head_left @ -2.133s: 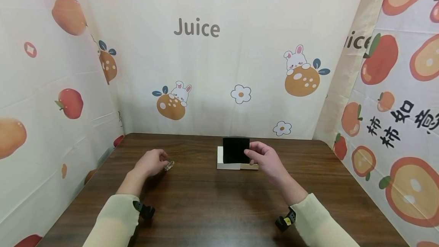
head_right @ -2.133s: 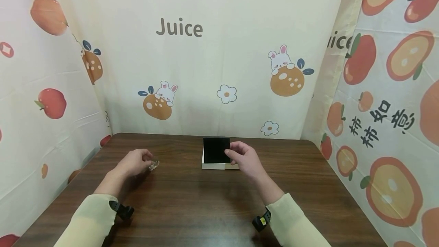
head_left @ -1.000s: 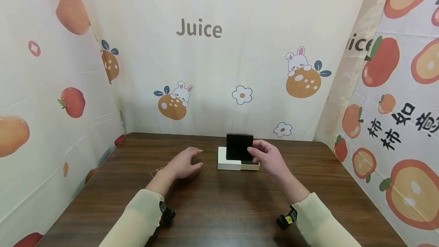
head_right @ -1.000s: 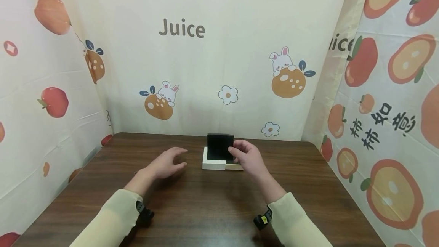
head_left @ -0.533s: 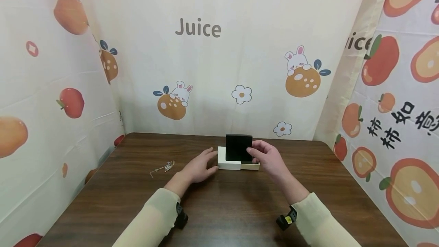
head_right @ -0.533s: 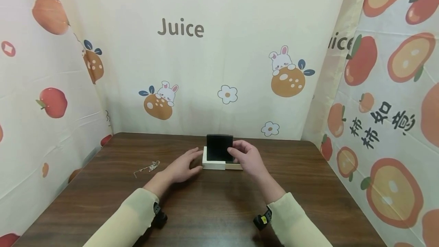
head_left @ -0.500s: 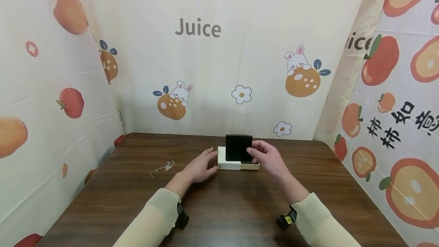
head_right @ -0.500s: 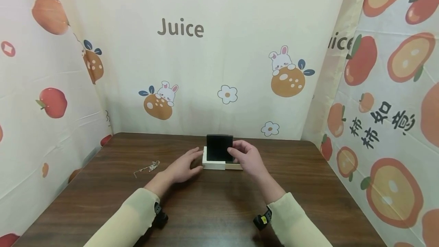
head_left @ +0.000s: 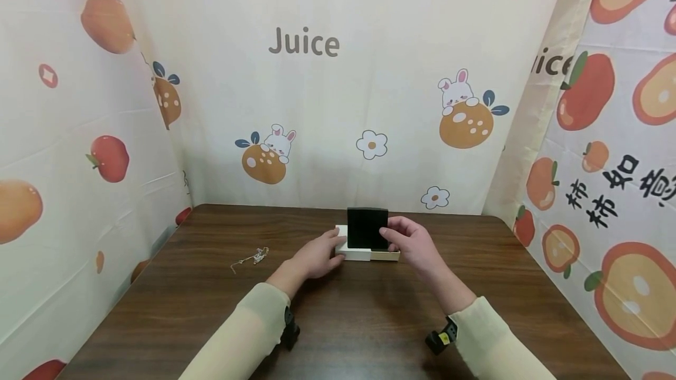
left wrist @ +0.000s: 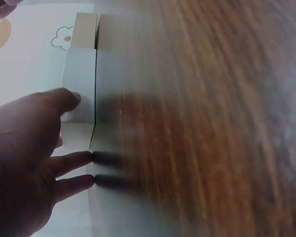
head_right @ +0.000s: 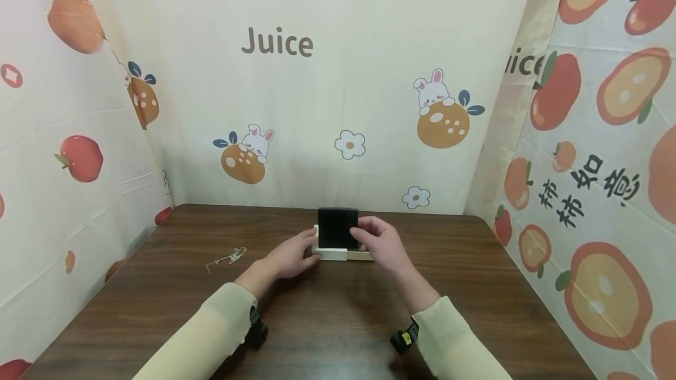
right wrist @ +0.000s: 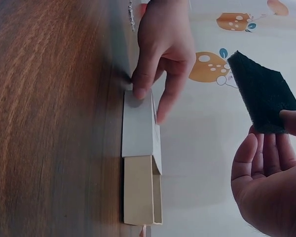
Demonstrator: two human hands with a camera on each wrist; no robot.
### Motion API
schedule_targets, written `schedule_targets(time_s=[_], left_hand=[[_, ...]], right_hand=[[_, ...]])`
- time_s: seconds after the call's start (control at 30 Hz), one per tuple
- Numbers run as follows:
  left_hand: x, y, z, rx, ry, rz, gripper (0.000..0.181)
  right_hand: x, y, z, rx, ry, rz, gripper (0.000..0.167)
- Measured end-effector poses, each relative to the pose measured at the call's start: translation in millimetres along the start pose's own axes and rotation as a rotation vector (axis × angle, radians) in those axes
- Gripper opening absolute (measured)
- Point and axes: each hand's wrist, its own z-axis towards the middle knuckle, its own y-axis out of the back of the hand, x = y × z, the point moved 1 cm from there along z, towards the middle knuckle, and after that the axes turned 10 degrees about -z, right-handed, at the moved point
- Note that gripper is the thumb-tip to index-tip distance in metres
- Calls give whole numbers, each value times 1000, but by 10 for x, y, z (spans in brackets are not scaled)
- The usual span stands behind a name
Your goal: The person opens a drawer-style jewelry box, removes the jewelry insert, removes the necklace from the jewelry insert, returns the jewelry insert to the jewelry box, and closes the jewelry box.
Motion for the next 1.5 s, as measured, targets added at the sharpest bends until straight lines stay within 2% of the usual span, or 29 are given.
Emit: schedule_targets(time_s=[0.2, 0.53, 0.87, 1.13, 1.5], left_hand=[[-17, 3, 23, 15, 36, -12, 49], [-15, -23, 46, 16, 43, -11, 50], [-41, -5, 32, 22, 43, -7, 51], [-53, 1, 38, 28, 62, -14, 52], [-57, -4, 23, 20, 55, -14, 51]], right_hand=[[1, 38, 11, 4, -3, -4, 25], [-5, 110, 118, -17, -9, -25, 32], [-85, 206, 296, -44, -58, 42, 28], [-201, 260, 398, -65, -90, -15, 35], [-311, 269, 442, -69, -111, -75, 43]])
